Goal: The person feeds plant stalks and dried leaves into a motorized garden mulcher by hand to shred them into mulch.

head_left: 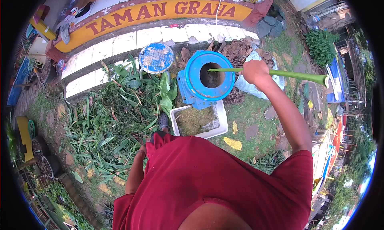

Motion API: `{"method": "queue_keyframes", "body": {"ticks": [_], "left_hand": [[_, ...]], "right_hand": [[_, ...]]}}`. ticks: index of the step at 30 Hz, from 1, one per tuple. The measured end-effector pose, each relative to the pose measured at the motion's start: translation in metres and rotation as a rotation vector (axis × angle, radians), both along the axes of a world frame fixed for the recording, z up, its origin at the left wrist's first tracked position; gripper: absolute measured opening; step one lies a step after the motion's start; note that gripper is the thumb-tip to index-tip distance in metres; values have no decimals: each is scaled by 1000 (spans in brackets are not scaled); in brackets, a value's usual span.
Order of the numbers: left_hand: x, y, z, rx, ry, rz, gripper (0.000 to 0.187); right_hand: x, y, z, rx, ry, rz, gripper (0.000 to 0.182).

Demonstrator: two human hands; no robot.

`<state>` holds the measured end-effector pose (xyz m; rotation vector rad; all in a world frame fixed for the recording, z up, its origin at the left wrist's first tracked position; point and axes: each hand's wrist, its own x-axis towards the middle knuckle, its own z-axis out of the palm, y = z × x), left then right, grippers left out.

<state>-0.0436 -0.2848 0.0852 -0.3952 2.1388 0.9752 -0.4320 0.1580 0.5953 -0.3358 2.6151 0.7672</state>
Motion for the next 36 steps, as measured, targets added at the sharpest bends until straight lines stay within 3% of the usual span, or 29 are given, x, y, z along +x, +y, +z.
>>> {"method": "queue_keyframes", "body": {"ticks": [7,9,11,13,15,17,19,20,22,24,27,29,30,32,33,35,36], "left_hand": [[-11,20,-11,-22,67,-190,48],[-13,24,-14,-26,83,-239,49],[-12,23,-14,-29,87,-267,50],[-10,16,-11,20,46,-50,50],[-11,19,-4,10,31,-49,49],[-11,22,-2,-5,6,-54,48],[-6,28,-8,-117,93,-125,36],[-7,33,-11,-91,42,-158,39],[-7,43,-12,-74,-31,-211,43],[-4,52,-16,165,-48,-131,40],[4,67,-32,-12,-21,-349,37],[5,72,-16,-107,-7,-462,36],[0,73,18,6,36,-381,37],[8,63,12,122,-8,-169,39],[11,60,-1,111,-11,-186,39],[14,51,-10,223,315,-686,40],[2,77,62,-34,114,-716,37]], "right_hand": [[36,78,29,-200,48,-174,45],[45,120,18,-542,-23,-278,47],[64,153,11,-697,-32,-339,47],[86,174,3,-854,-44,-405,48],[112,191,-6,-1115,-100,-835,47],[140,206,-47,-1240,-81,-909,46],[169,214,-88,-1409,-85,-1188,50],[184,216,-111,-1477,-82,-1270,54],[219,220,-170,-1512,-81,-1435,54],[257,228,-236,-1465,-90,-1624,55],[326,227,-324,-1226,-211,-1710,55],[358,212,-346,-1095,-438,-1798,53],[372,208,-356,-1107,-442,-1806,53],[398,199,-371,-1208,-589,-1797,49],[403,193,-371,-1223,-592,-1811,49],[407,183,-367,-1237,-528,-1748,46],[413,189,-391,-1267,-496,-1732,43]]}}
